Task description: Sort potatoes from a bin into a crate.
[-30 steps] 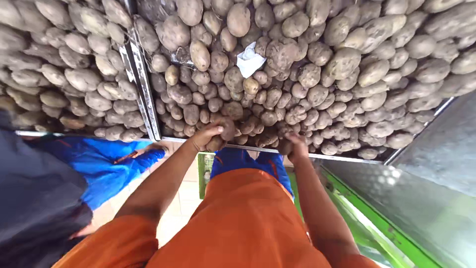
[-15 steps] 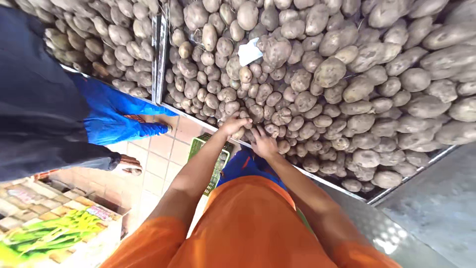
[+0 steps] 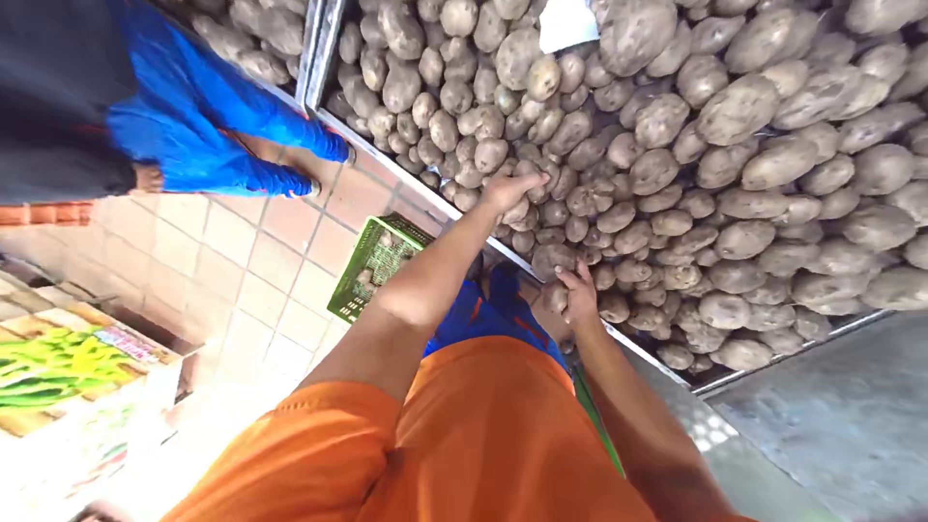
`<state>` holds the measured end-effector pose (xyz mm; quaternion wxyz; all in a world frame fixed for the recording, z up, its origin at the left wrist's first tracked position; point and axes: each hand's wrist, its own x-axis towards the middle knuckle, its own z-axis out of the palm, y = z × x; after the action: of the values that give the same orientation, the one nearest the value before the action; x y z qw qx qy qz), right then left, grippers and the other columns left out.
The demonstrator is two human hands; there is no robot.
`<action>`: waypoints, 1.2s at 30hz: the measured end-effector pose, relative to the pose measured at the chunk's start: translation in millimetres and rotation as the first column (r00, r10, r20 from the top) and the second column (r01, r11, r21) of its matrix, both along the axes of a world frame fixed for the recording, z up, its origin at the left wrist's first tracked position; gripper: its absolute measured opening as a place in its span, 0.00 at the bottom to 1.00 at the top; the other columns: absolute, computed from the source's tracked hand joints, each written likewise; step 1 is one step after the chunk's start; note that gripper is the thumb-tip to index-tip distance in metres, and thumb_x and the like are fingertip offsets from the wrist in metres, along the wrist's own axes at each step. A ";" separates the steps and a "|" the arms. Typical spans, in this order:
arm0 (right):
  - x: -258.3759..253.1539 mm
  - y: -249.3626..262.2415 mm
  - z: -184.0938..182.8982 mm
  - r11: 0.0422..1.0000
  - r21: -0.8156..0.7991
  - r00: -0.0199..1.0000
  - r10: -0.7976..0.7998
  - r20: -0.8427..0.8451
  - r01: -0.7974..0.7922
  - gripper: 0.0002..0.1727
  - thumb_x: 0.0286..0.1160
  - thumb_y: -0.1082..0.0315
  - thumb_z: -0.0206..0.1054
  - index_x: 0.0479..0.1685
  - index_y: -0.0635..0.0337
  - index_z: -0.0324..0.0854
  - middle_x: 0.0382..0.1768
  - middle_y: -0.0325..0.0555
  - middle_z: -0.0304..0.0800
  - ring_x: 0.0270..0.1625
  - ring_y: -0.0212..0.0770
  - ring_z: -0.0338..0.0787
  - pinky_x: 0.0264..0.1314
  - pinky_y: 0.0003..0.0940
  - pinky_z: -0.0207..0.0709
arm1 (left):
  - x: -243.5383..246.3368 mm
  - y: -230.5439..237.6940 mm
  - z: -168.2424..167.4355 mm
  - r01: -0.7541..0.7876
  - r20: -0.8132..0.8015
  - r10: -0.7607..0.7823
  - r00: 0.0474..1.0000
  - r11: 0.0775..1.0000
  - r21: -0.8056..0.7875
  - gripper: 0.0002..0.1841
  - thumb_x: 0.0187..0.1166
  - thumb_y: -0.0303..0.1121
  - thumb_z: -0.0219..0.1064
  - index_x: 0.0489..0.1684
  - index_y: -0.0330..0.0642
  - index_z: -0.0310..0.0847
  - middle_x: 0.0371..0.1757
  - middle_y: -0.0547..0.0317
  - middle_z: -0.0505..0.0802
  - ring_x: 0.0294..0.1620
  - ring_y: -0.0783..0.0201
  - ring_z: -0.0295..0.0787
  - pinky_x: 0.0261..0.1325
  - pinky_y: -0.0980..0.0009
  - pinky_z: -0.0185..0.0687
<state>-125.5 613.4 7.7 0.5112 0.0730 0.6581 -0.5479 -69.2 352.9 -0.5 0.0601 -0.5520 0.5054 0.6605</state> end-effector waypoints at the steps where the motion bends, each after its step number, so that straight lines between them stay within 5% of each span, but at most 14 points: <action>1: 6.4 -6.8 4.8 0.999 0.006 0.999 -0.039 0.035 0.039 0.36 0.74 0.70 0.65 0.85 0.59 0.58 0.54 0.52 0.87 0.39 0.42 0.92 0.36 0.40 0.91 | 3.6 6.9 -4.6 0.034 0.031 -0.031 0.999 0.996 -0.079 0.44 0.58 0.58 0.84 0.78 0.51 0.78 0.76 0.42 0.83 0.76 0.44 0.81 0.75 0.38 0.79; 3: 18.6 -19.0 14.8 0.998 0.031 0.997 -0.063 0.041 0.062 0.33 0.76 0.70 0.63 0.83 0.58 0.60 0.50 0.50 0.87 0.35 0.40 0.91 0.31 0.38 0.89 | 16.7 21.2 -9.1 0.166 0.096 -0.149 0.984 0.966 -0.200 0.49 0.48 0.60 0.87 0.81 0.59 0.76 0.89 0.38 0.65 0.83 0.38 0.71 0.74 0.33 0.77; 5: 26.2 -22.0 11.1 0.999 0.032 1.000 -0.016 -0.012 0.016 0.31 0.75 0.69 0.64 0.81 0.58 0.63 0.53 0.48 0.87 0.42 0.39 0.92 0.39 0.38 0.91 | 22.4 27.8 -11.2 0.211 0.095 -0.194 0.976 0.950 -0.229 0.51 0.48 0.59 0.88 0.84 0.63 0.73 0.95 0.42 0.55 0.86 0.38 0.67 0.74 0.34 0.78; 9: 39.5 -20.0 1.9 0.998 0.011 0.993 0.068 -0.096 -0.067 0.32 0.75 0.69 0.65 0.82 0.60 0.64 0.64 0.49 0.86 0.60 0.40 0.90 0.59 0.42 0.89 | 18.7 11.7 -2.9 0.099 -0.020 -0.101 0.995 0.992 -0.081 0.48 0.56 0.55 0.87 0.84 0.57 0.72 0.85 0.38 0.73 0.79 0.36 0.75 0.73 0.31 0.76; 13: 50.7 -25.0 9.0 0.999 -0.015 0.997 0.042 -0.058 -0.043 0.31 0.78 0.65 0.60 0.83 0.55 0.61 0.59 0.49 0.87 0.52 0.43 0.92 0.48 0.47 0.91 | 48.0 3.3 -14.6 0.082 -0.218 -0.105 0.970 0.990 -0.111 0.48 0.57 0.49 0.89 0.86 0.52 0.72 0.85 0.41 0.74 0.82 0.42 0.74 0.79 0.37 0.75; 17: 87.9 -45.4 23.3 0.987 0.084 0.976 0.116 0.185 -0.134 0.28 0.81 0.61 0.58 0.81 0.52 0.63 0.48 0.49 0.89 0.40 0.44 0.92 0.38 0.45 0.90 | 176.3 47.9 7.8 -0.208 -0.460 0.263 0.848 0.963 0.169 0.47 0.60 0.40 0.82 0.85 0.39 0.66 0.70 0.42 0.87 0.65 0.53 0.88 0.70 0.51 0.85; 20: 150.0 -82.3 -4.2 0.881 0.080 0.846 0.417 0.333 -0.466 0.28 0.80 0.59 0.64 0.79 0.56 0.68 0.52 0.50 0.89 0.45 0.44 0.91 0.46 0.43 0.89 | 297.1 87.7 -13.5 -0.493 -0.324 0.585 0.744 0.807 0.326 0.37 0.68 0.53 0.69 0.73 0.37 0.71 0.49 0.53 0.92 0.47 0.63 0.91 0.54 0.59 0.90; 23: 219.3 -105.8 -45.5 0.653 0.053 0.603 0.661 0.447 -0.756 0.30 0.81 0.50 0.66 0.81 0.48 0.71 0.67 0.55 0.85 0.63 0.52 0.88 0.62 0.55 0.84 | 389.2 116.4 -57.6 -0.659 -0.109 0.756 0.646 0.623 0.422 0.33 0.81 0.67 0.49 0.60 0.45 0.77 0.41 0.55 0.92 0.36 0.61 0.90 0.38 0.63 0.90; 25: 239.5 -116.7 -51.8 0.549 -0.029 0.480 0.754 0.450 -0.835 0.32 0.85 0.50 0.64 0.85 0.50 0.68 0.74 0.59 0.80 0.67 0.57 0.86 0.63 0.60 0.83 | 434.5 124.7 -80.4 -0.732 0.103 0.756 0.646 0.576 0.365 0.34 0.86 0.66 0.44 0.65 0.45 0.76 0.47 0.49 0.92 0.40 0.56 0.90 0.41 0.57 0.90; 27: 220.7 -129.0 -45.3 0.349 0.052 0.353 0.926 0.130 -0.936 0.31 0.84 0.53 0.66 0.83 0.54 0.71 0.71 0.55 0.84 0.65 0.49 0.89 0.64 0.51 0.85 | 463.1 127.8 -98.7 -0.821 0.417 0.710 0.568 0.522 0.229 0.32 0.88 0.58 0.54 0.80 0.45 0.70 0.67 0.42 0.87 0.60 0.46 0.88 0.58 0.46 0.87; 29: 170.4 -137.1 -31.3 0.276 0.445 0.187 0.954 -0.234 -0.852 0.27 0.81 0.52 0.65 0.79 0.48 0.78 0.73 0.49 0.84 0.69 0.50 0.88 0.71 0.54 0.81 | 474.4 133.4 -109.3 -0.800 0.556 0.633 0.538 0.591 0.102 0.28 0.87 0.51 0.60 0.80 0.44 0.73 0.72 0.44 0.86 0.66 0.45 0.87 0.62 0.43 0.85; 31: 115.1 -143.7 -26.9 0.337 0.722 0.071 0.925 -0.373 -0.604 0.30 0.78 0.57 0.66 0.82 0.47 0.74 0.81 0.56 0.73 0.66 0.61 0.88 0.62 0.61 0.85 | 465.9 126.6 -109.1 -0.688 0.535 0.539 0.650 0.717 0.113 0.26 0.88 0.47 0.61 0.80 0.44 0.73 0.73 0.43 0.85 0.65 0.45 0.88 0.61 0.43 0.85; 34: 79.3 -155.7 -21.9 0.205 0.850 0.033 0.976 -0.216 -0.485 0.38 0.70 0.60 0.71 0.87 0.38 0.67 0.85 0.62 0.63 0.53 0.68 0.90 0.46 0.69 0.85 | 402.5 104.5 -89.5 -0.458 0.391 0.366 0.845 0.872 0.171 0.25 0.89 0.43 0.60 0.81 0.42 0.72 0.73 0.42 0.86 0.62 0.47 0.90 0.60 0.47 0.88; 36: 72.5 -173.6 -21.3 0.161 0.839 0.068 0.987 -0.148 -0.519 0.38 0.67 0.62 0.74 0.84 0.37 0.69 0.81 0.65 0.67 0.50 0.67 0.91 0.44 0.67 0.86 | 343.5 87.9 -70.4 -0.382 0.249 0.338 0.908 0.911 0.155 0.24 0.89 0.41 0.60 0.79 0.40 0.73 0.70 0.43 0.88 0.59 0.50 0.92 0.58 0.50 0.90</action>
<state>-53.0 439.7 -13.6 0.3790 -0.3746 0.8397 0.1041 274.3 440.8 -70.9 0.0468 -0.6959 0.3156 0.6434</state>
